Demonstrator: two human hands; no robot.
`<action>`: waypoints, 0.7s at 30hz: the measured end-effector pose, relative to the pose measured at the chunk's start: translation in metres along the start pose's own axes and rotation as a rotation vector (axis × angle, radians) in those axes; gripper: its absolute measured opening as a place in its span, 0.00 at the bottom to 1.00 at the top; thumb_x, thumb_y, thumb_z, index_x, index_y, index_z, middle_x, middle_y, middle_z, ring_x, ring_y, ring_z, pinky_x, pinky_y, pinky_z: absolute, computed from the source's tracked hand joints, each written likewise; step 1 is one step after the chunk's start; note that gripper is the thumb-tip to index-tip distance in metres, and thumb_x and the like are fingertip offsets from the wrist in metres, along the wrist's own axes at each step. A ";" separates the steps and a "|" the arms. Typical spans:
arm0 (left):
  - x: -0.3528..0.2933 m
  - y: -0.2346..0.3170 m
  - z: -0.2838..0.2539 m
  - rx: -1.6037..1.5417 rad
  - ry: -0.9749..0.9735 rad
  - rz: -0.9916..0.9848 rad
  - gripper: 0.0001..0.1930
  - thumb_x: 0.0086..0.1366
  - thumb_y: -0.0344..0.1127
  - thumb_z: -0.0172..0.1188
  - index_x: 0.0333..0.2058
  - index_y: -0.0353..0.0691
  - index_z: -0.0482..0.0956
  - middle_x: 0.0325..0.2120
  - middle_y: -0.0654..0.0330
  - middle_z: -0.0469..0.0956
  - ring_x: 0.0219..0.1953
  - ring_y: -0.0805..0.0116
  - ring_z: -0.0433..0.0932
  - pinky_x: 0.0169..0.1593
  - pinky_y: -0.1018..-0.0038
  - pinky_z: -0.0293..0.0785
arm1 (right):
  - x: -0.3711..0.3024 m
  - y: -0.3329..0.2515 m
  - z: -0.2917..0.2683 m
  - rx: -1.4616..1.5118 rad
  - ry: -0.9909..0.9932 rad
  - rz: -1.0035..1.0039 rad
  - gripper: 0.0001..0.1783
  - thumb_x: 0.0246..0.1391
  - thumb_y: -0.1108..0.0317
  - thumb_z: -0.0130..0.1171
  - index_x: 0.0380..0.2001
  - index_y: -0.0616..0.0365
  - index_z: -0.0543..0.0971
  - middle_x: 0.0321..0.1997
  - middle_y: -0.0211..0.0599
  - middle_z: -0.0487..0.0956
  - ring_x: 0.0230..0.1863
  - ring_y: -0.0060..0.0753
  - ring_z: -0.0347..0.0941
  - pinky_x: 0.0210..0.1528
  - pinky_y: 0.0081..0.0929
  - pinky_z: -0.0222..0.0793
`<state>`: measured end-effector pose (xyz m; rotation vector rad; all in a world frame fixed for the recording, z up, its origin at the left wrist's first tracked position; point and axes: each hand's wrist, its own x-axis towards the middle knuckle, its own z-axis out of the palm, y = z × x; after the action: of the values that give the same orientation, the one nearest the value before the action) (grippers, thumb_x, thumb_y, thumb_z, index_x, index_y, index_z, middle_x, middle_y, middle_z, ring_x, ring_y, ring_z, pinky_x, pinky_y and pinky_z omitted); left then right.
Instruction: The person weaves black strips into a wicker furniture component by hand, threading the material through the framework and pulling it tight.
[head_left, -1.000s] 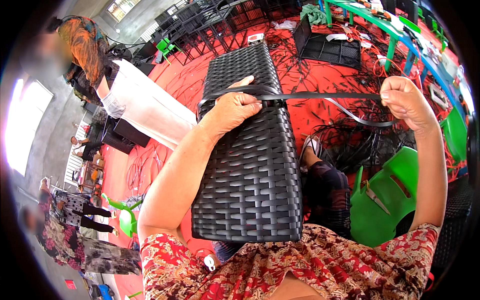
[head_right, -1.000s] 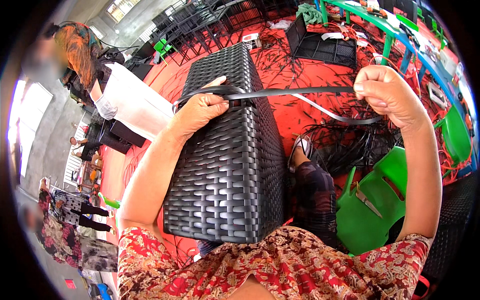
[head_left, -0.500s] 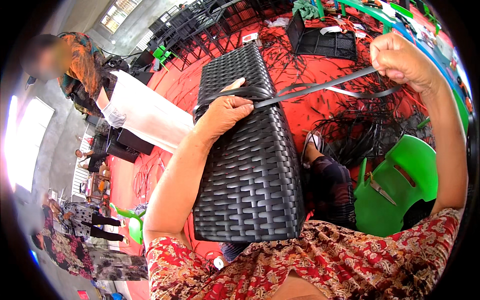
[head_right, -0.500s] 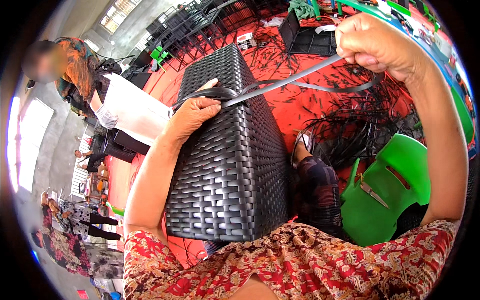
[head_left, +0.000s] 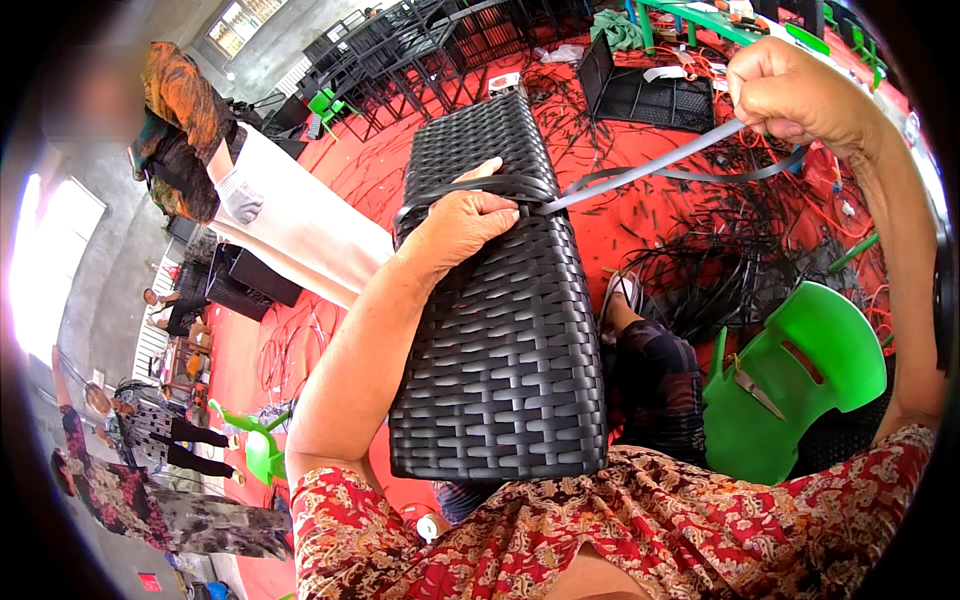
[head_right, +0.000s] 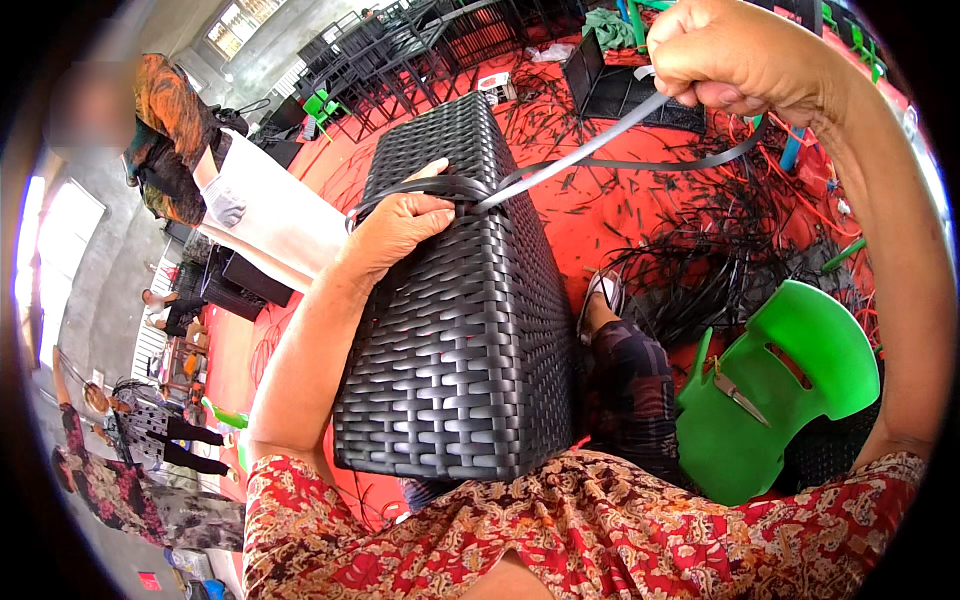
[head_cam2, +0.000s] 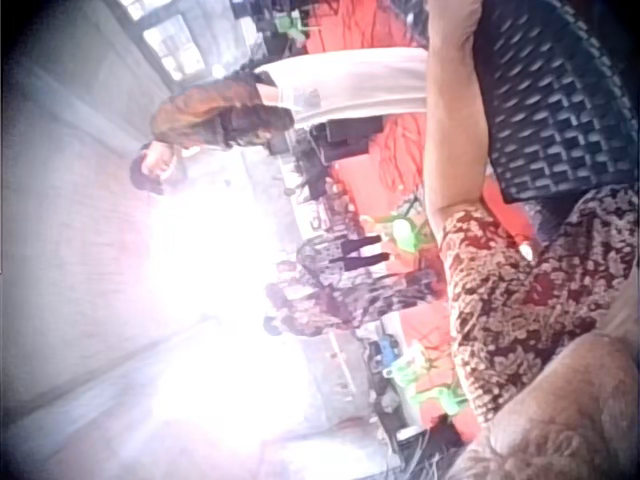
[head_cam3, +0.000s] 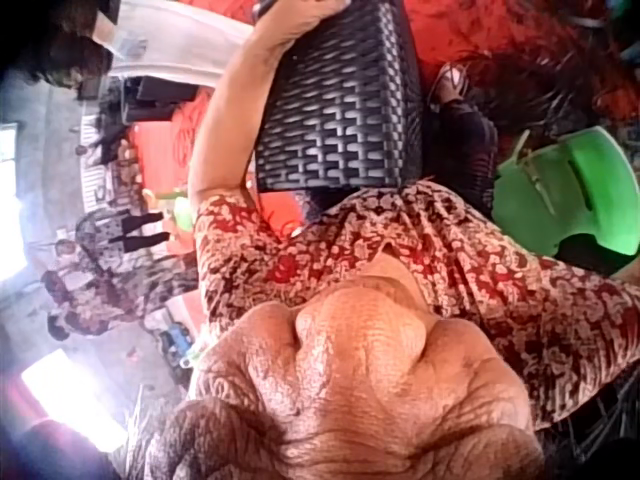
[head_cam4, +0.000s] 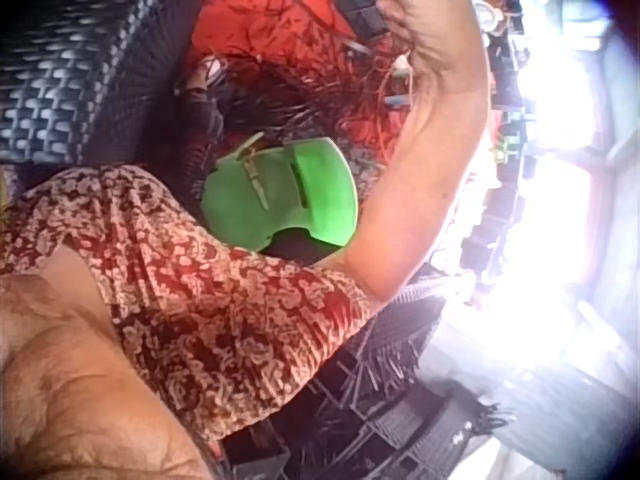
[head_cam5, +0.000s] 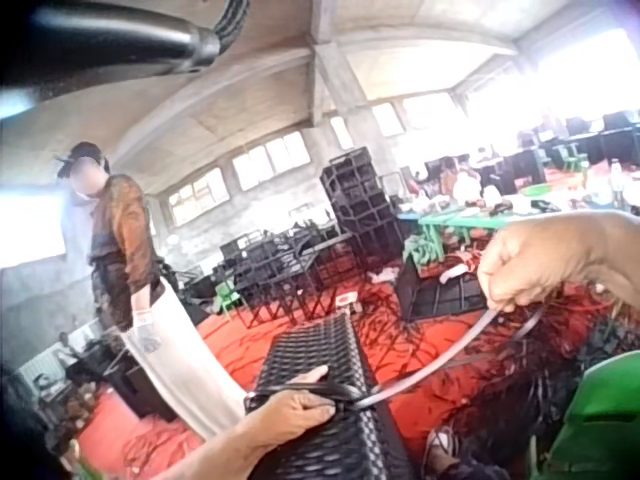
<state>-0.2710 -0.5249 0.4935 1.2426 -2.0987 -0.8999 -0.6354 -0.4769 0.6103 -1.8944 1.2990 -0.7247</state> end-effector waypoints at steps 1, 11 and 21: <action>0.001 0.000 0.000 -0.024 -0.016 -0.024 0.11 0.58 0.35 0.59 0.35 0.32 0.81 0.57 0.43 0.61 0.62 0.64 0.56 0.54 0.74 0.61 | 0.002 -0.001 0.001 -0.005 -0.007 -0.004 0.05 0.41 0.71 0.50 0.16 0.56 0.70 0.15 0.27 0.68 0.09 0.06 0.52 0.09 0.10 0.39; 0.002 0.016 0.004 -0.236 -0.031 -0.218 0.10 0.54 0.32 0.64 0.34 0.32 0.80 0.30 0.63 0.78 0.33 0.77 0.74 0.42 0.82 0.68 | 0.004 0.043 0.030 0.109 -0.073 0.043 0.08 0.44 0.67 0.52 0.16 0.57 0.71 0.12 0.22 0.66 0.11 0.08 0.52 0.11 0.12 0.41; -0.001 0.001 0.008 -0.390 0.102 -0.029 0.08 0.55 0.25 0.59 0.34 0.32 0.80 0.32 0.65 0.78 0.38 0.78 0.73 0.51 0.80 0.64 | 0.019 0.056 0.073 -0.589 0.162 -0.278 0.05 0.46 0.70 0.56 0.22 0.60 0.73 0.22 0.35 0.72 0.25 0.32 0.69 0.29 0.31 0.65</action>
<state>-0.2768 -0.5216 0.4887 1.0884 -1.7244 -1.1662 -0.6027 -0.4898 0.5228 -2.5709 1.4791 -0.6928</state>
